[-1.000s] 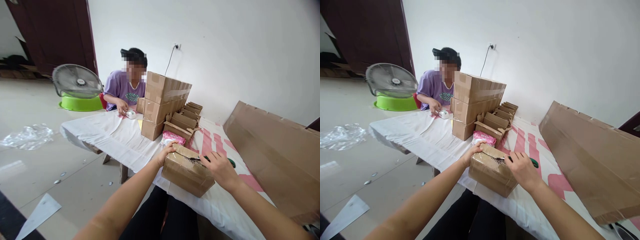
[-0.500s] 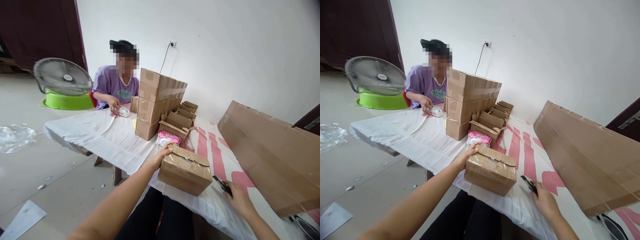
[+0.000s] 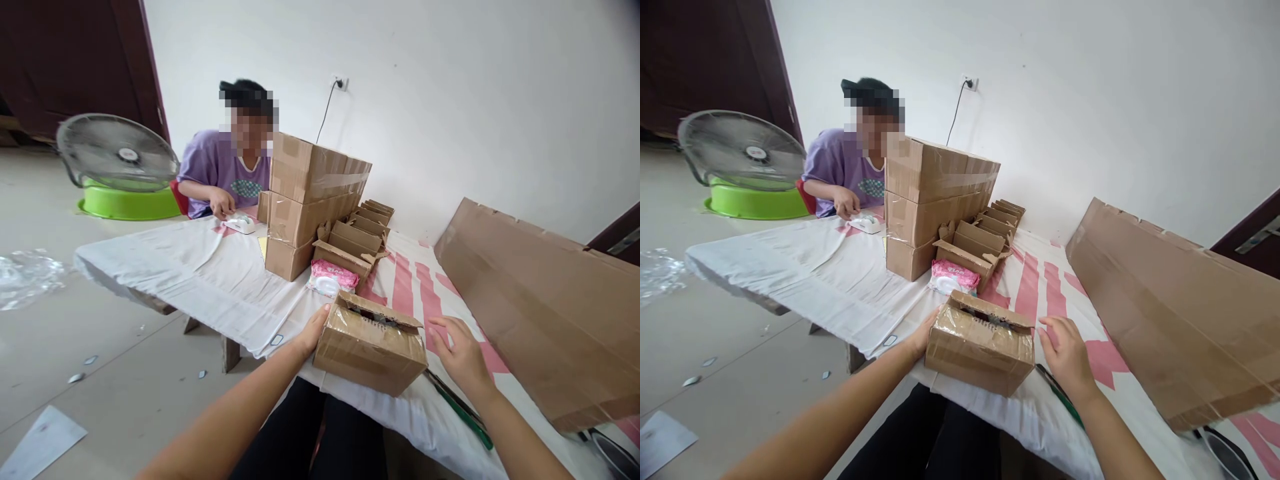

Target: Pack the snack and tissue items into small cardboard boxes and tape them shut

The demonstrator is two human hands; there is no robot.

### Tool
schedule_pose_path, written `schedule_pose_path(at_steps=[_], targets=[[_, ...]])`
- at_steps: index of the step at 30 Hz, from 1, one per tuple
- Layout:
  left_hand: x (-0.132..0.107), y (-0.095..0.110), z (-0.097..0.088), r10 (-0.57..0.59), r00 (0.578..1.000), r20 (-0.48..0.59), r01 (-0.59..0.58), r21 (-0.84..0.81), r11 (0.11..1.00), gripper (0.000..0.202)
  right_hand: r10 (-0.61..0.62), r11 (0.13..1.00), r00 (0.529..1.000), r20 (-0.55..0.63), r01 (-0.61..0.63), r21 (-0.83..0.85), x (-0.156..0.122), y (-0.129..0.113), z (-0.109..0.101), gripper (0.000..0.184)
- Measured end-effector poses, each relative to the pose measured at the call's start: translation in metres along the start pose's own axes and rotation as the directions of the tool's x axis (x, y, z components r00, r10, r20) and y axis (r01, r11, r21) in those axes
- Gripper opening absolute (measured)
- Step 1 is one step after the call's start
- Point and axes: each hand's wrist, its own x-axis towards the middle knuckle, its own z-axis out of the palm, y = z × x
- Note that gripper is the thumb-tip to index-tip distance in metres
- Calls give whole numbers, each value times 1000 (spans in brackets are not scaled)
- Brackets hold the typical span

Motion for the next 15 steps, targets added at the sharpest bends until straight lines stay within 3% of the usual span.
schedule_pose_path(at_steps=[4, 7, 15], targets=[[0, 0, -3, -16, 1000, -13, 16, 23, 1000, 52, -208, 971, 977, 37, 202, 128, 33, -55, 19, 16], [0, 0, -3, -20, 1000, -4, 20, 25, 999, 54, -281, 952, 958, 60, 271, 144, 43, -77, 34, 14], [0, 1, -2, -22, 1000, 0, 22, 15, 1000, 54, -189, 974, 968, 166, 163, 155, 45, -88, 47, 16]])
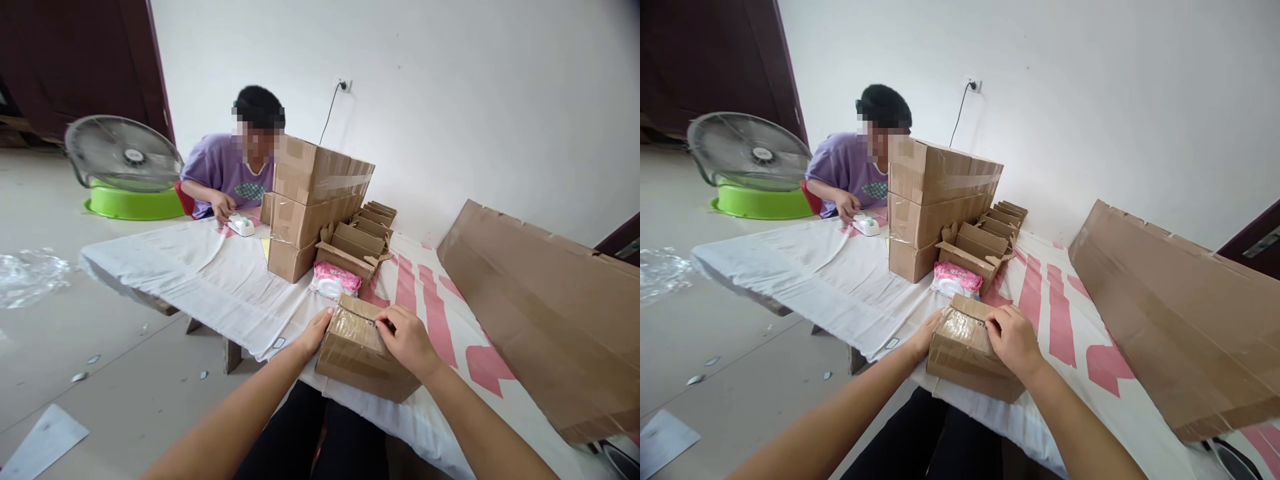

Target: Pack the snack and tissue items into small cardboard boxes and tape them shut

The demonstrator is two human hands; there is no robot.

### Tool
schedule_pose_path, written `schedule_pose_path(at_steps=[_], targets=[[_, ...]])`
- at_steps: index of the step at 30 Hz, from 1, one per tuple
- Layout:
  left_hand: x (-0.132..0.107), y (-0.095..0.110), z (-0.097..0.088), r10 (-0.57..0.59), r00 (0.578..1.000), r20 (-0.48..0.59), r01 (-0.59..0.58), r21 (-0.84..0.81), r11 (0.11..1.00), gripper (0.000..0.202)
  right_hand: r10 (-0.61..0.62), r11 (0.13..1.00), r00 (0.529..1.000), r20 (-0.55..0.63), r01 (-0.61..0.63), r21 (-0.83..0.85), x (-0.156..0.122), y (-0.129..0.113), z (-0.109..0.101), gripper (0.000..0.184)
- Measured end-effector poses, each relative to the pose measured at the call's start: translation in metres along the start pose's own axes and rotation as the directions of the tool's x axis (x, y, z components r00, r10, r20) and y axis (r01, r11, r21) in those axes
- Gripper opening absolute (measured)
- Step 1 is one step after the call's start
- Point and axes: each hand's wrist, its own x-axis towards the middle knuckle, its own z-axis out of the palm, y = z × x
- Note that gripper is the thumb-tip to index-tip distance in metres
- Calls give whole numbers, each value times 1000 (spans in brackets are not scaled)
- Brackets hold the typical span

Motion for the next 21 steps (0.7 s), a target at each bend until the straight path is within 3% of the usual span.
schedule_pose_path(at_steps=[8, 21], targets=[[-4, 3, 3, -3, 1000, 5, 2, 7, 1000, 51, 214, 974, 976, 45, -216, 60, 1, 2, 8, 16], [-4, 4, 2, -1, 1000, 21, -1, 69, 998, 53, 300, 954, 954, 19, -299, -29, 3, 5, 8, 20]])
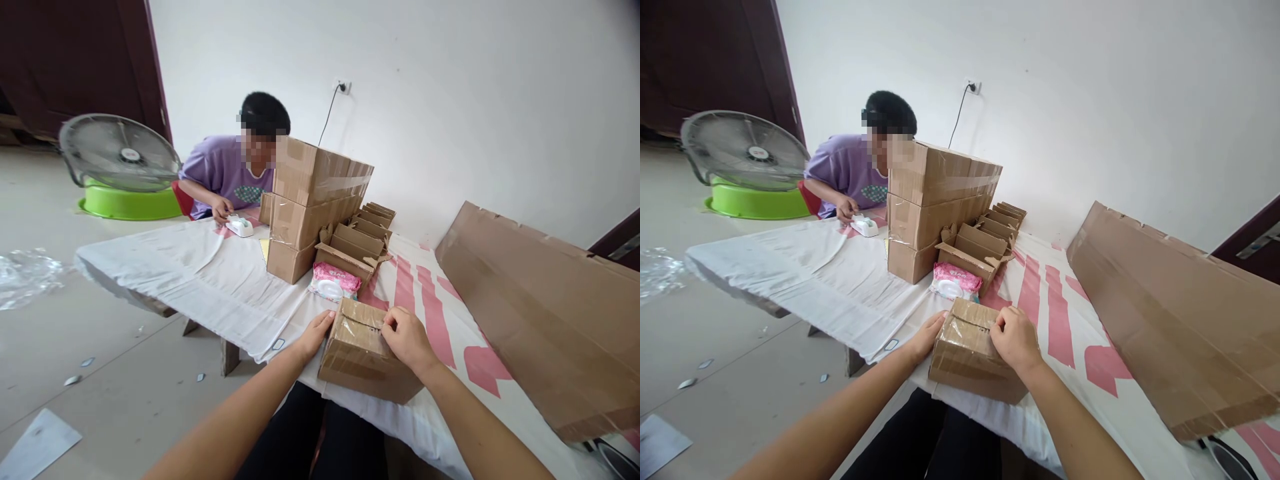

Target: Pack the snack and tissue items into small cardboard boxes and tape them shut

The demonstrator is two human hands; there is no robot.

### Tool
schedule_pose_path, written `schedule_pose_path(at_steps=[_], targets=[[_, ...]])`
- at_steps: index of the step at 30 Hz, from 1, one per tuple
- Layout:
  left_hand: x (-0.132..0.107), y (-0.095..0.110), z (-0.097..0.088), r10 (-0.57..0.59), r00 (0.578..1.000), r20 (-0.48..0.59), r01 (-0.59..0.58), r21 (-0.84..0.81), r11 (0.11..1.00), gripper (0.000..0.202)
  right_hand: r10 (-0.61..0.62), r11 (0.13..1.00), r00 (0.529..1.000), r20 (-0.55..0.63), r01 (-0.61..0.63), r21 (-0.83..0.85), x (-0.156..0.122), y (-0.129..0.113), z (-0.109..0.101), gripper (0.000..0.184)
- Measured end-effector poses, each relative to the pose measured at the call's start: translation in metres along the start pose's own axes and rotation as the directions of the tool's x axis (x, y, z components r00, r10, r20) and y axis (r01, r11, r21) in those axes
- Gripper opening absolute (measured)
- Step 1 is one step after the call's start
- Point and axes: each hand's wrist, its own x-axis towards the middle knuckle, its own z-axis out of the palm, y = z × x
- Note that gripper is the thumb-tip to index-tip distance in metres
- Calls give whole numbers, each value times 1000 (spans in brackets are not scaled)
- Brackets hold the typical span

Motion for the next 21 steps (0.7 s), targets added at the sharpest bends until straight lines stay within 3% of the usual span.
schedule_pose_path(at_steps=[7, 12, 14, 17, 21], targets=[[2, -2, 0, 0, 1000, 2, 0, 11, 1000, 57, 78, 996, 997, -17, -77, 44, 1, 6, -4, 11], [2, -1, 0, -2, 1000, 3, 2, 31, 1000, 57, 70, 984, 993, -91, -54, 170, -17, 18, -24, 13], [1, -1, -1, 0, 1000, 0, 0, 40, 999, 56, 58, 984, 979, -194, -23, 179, -38, 28, -36, 15], [2, -3, -2, 1, 1000, -2, -1, 57, 998, 56, 38, 998, 945, -326, -17, 66, -84, 59, -52, 14], [4, -6, -5, 7, 1000, -7, -6, 80, 997, 56, 61, 989, 947, -316, -101, -112, -159, 118, -54, 16]])
